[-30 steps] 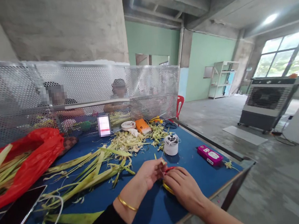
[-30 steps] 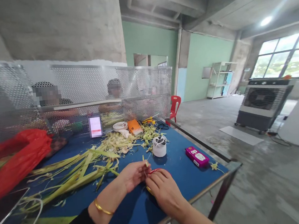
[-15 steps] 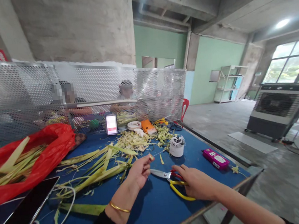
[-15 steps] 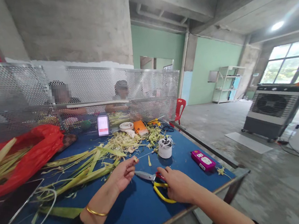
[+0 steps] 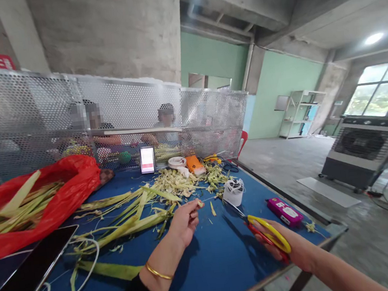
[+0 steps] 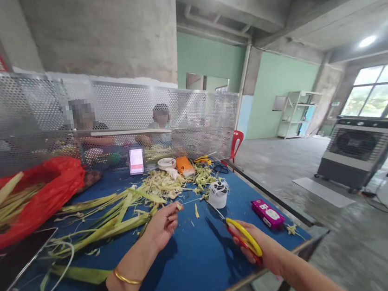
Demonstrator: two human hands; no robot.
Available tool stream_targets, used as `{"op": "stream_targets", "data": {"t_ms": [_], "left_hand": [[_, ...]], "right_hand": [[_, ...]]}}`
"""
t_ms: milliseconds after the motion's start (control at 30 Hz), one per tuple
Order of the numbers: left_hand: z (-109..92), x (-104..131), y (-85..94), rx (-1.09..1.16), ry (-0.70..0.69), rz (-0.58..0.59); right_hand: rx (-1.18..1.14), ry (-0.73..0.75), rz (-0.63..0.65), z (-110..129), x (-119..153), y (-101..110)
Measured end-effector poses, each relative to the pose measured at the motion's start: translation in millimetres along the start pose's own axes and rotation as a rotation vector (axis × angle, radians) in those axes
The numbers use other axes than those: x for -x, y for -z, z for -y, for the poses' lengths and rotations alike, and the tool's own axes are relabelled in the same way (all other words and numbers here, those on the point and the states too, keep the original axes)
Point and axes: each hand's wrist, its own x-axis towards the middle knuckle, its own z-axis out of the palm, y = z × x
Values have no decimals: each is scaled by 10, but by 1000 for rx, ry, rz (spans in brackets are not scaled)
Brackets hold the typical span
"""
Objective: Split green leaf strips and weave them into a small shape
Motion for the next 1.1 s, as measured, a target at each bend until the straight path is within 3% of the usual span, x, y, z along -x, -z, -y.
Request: {"op": "stream_targets", "data": {"t_ms": [467,700,900,1000,1100], "left_hand": [[-27,74,-30,-40,-10,51],[-9,79,-32,-34,-6,27],[-95,149,-51,-14,24,30],[-212,265,-49,-17,29,36],[-326,419,-13,-21,2,32]], "right_hand": [[20,-24,-3,277,-441,-285],[35,112,-67,197,-625,-314],[159,220,-110,82,-595,-273],[389,321,-106,-31,-476,-246],[934,552,-162,-154,-298,-253]]}}
